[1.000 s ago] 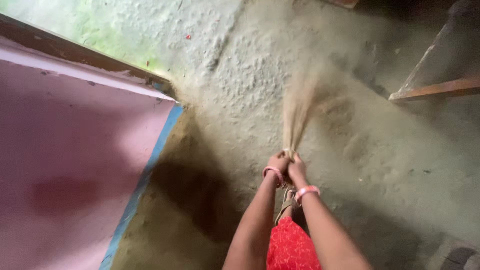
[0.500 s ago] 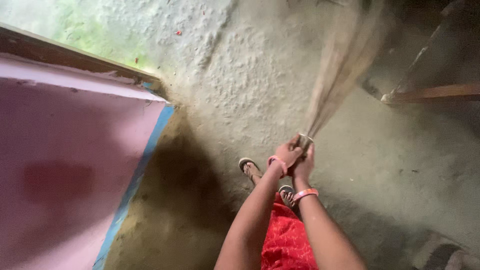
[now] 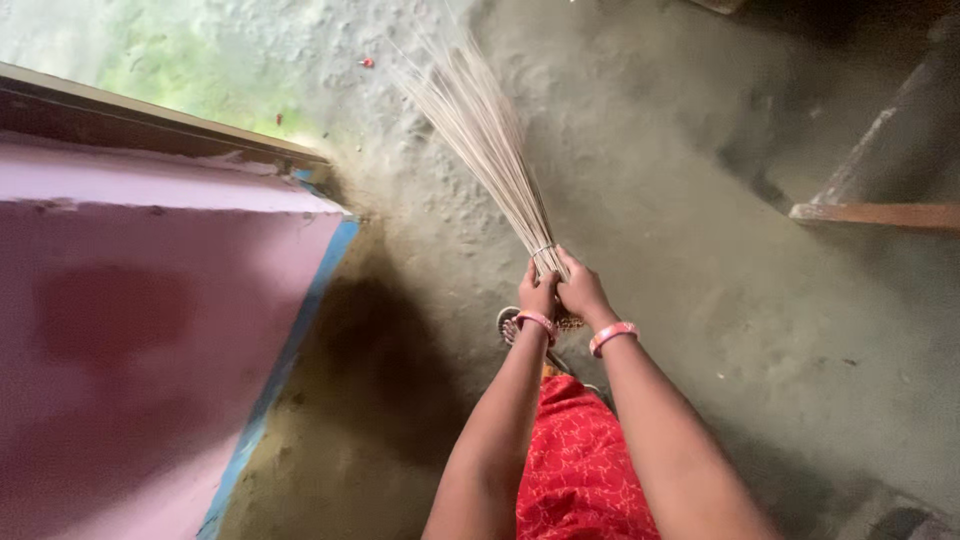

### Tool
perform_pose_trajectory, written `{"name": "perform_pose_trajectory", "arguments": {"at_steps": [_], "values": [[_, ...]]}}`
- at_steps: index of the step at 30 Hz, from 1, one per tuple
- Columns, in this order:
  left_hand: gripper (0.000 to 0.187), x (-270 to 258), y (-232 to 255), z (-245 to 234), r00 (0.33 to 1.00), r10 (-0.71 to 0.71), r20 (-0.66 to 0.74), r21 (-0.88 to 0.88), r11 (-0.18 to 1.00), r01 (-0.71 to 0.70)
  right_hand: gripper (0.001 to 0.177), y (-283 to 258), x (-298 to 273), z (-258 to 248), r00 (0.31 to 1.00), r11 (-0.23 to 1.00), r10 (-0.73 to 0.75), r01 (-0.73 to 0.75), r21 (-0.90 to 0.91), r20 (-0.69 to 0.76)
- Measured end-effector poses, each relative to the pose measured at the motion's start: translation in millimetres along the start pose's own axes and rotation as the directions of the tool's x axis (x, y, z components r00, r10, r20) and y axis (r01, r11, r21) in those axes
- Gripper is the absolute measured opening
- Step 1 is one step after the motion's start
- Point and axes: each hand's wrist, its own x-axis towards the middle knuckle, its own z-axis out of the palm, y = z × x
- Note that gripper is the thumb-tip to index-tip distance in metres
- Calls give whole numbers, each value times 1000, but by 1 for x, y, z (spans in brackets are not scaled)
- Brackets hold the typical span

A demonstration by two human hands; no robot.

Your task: The person sweeps the floor using a broom by hand, moving from inside a room to an outdoor entryway area.

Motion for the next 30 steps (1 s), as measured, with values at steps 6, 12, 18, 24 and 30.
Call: {"name": "perform_pose_trajectory", "arguments": {"at_steps": [6, 12, 18, 24, 30], "values": [[70, 8, 55, -9, 988, 31, 151, 440, 893, -95, 57, -27, -26, 34, 950, 885, 124, 25, 466, -287], [63, 64, 75, -2, 886, -260, 384, 699, 708, -96, 42, 0, 36, 68, 912, 253, 410, -104, 962, -9], [65, 104, 69, -53, 997, -67, 23, 52, 996, 66, 59, -71, 99, 70, 992, 993, 110, -108, -40, 54], [75, 94, 135, -62, 991, 131, 13, -64, 989, -130, 68, -137, 73, 64, 991, 988, -53, 70, 139, -120], [64, 130, 184, -50, 978, 1, 208, 455, 885, -98, 40, -139, 117, 76, 956, 832, 279, -195, 520, -87]]}}
